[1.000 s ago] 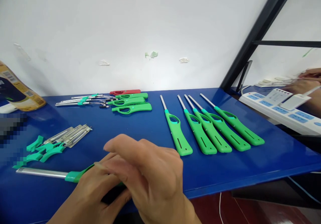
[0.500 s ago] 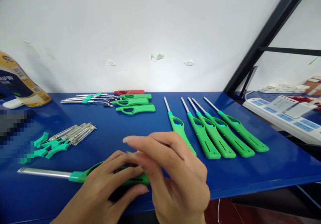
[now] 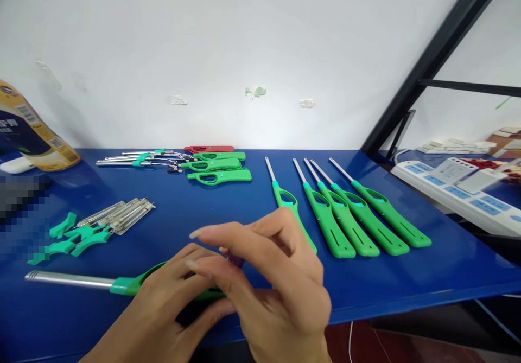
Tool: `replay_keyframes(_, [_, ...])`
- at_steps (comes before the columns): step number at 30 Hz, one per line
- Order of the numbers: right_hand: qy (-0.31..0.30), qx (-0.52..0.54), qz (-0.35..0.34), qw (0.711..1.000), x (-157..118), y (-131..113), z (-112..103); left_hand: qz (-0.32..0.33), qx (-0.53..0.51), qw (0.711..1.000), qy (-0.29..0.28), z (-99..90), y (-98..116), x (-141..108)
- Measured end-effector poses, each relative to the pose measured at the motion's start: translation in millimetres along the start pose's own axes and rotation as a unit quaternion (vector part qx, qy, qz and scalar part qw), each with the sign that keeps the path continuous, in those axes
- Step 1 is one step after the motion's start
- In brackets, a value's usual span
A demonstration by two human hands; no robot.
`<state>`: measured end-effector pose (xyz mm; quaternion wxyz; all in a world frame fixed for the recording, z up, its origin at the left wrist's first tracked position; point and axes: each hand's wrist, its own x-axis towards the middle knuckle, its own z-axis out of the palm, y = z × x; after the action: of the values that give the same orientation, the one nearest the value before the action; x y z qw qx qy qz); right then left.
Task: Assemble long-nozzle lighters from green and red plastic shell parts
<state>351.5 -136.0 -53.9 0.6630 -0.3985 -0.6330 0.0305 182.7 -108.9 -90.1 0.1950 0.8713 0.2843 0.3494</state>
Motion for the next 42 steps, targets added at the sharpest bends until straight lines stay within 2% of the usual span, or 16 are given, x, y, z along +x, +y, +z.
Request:
replay_keyframes(2, [-0.028, 0.001, -0.012, 1.0, 0, -3, -3, -0.001, 0.002, 1.0, -0.003, -0.6, 1, 0])
replay_keyframes(6, [-0.082, 0.04, 0.037, 0.995, -1, -14, -6, -0.002, 0.015, 1.0, 0.005, 1.4, 1, -1])
replay_keyframes(9, [-0.043, 0.05, 0.028, 0.997, -3, -17, -1, 0.002, 0.005, 1.0, 0.009, 2.7, 1, -2])
replay_keyframes(12, [0.017, -0.009, -0.004, 1.0, -3, -13, 2, -0.01, -0.008, 1.0, -0.01, 1.4, 0, -1])
replay_keyframes(15, [-0.017, -0.041, 0.012, 0.999, -3, -9, -1, -0.019, -0.011, 0.999, -0.026, -0.4, 0, -1])
replay_keyframes(18, [-0.057, 0.009, 0.064, 0.996, -3, -8, -5, -0.016, -0.008, 1.0, -0.017, -0.4, -1, -1])
replay_keyframes(20, [-0.026, 0.018, 0.059, 0.998, -4, -7, -5, -0.01, -0.007, 1.0, -0.006, 0.7, -1, -2])
replay_keyframes(23, [0.01, -0.03, 0.021, 0.999, -4, -5, -4, -0.012, -0.008, 1.0, -0.009, 2.4, -1, -2])
replay_keyframes(27, [-0.066, -0.024, 0.044, 0.997, -2, -3, -8, -0.01, -0.009, 1.0, -0.011, 2.8, -2, -2])
replay_keyframes(29, [-0.046, -0.006, 0.049, 0.998, -1, -4, -9, -0.012, -0.008, 1.0, -0.015, 2.1, -3, -1])
replay_keyframes(31, [0.006, -0.024, 0.023, 0.999, -2, -4, -9, -0.019, -0.008, 1.0, -0.023, 1.3, -3, 0])
replay_keyframes(33, [0.024, -0.062, -0.009, 0.998, -4, -5, -8, -0.025, -0.008, 0.999, -0.026, 0.9, -3, 0])
replay_keyframes(35, [-0.023, -0.065, -0.017, 0.997, -5, -6, -8, -0.026, -0.008, 0.999, -0.032, 0.9, -2, -1])
replay_keyframes(38, [-0.073, 0.018, 0.025, 0.997, -6, -7, -5, -0.021, -0.004, 0.999, -0.028, 1.3, -2, -2])
replay_keyframes(40, [-0.036, 0.044, 0.026, 0.998, -6, -4, -3, -0.019, -0.002, 1.0, -0.024, 1.3, -2, -3])
replay_keyframes(42, [0.008, 0.002, -0.01, 1.0, -7, -2, -2, -0.021, -0.003, 0.999, -0.024, 1.1, -2, -2])
